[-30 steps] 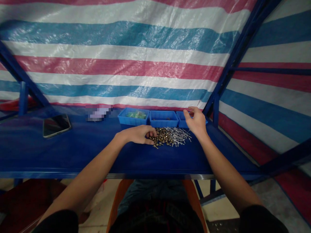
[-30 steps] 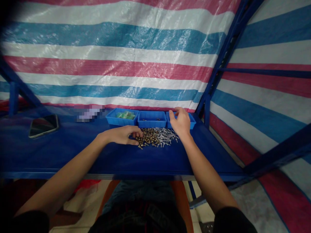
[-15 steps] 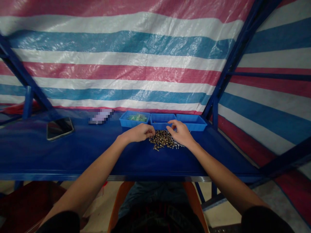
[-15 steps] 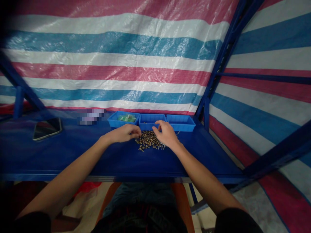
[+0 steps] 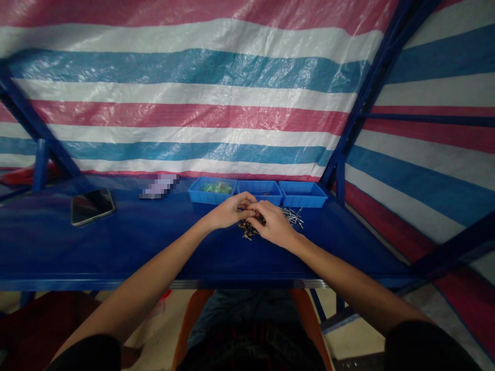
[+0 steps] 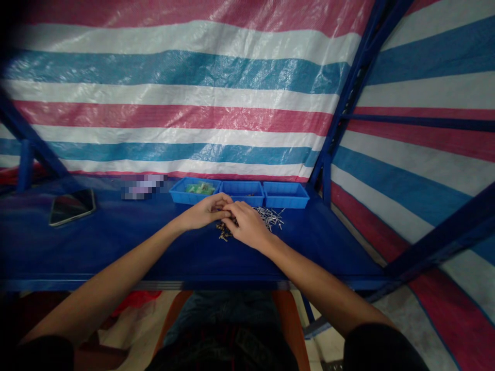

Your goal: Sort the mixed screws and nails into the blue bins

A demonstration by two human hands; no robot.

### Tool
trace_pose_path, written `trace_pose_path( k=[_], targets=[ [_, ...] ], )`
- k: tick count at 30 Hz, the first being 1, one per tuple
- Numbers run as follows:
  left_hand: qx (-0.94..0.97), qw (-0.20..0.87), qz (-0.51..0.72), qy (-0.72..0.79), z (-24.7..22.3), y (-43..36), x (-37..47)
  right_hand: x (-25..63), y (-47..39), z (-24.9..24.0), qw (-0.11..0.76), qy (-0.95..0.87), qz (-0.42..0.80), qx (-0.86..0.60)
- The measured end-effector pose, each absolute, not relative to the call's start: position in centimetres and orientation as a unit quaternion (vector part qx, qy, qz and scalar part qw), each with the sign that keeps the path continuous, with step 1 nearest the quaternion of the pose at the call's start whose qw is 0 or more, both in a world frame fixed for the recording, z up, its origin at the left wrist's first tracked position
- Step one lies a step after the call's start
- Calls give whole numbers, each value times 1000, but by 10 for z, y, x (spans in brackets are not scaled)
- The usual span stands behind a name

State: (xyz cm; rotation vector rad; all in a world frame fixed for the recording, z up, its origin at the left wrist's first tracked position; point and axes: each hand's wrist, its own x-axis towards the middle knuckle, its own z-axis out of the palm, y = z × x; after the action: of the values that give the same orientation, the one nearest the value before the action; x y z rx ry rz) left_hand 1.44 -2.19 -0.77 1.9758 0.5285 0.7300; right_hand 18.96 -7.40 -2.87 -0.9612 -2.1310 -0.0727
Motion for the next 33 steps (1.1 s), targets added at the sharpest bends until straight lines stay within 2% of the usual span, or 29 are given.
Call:
trace_pose_path(
  k=[10,17,20,26,33],
  targets=[
    [752,542,320,197,-1,-25,11,189,-72,-26,511,-729,124,-439],
    [767,547,282,181,2,-28,10,193,-65,-31,536,-683,200,-454],
    [800,491,290,188,-4,-31,17,194,-63,-35,524,-690,179,-466],
    [849,308,337,265,-8,-38,30,194,-65,-35,491,-714,124,-484],
    [849,263,345,302,-2,-35,24,193,-73,-27,471,-749,38,-465]
  ],
)
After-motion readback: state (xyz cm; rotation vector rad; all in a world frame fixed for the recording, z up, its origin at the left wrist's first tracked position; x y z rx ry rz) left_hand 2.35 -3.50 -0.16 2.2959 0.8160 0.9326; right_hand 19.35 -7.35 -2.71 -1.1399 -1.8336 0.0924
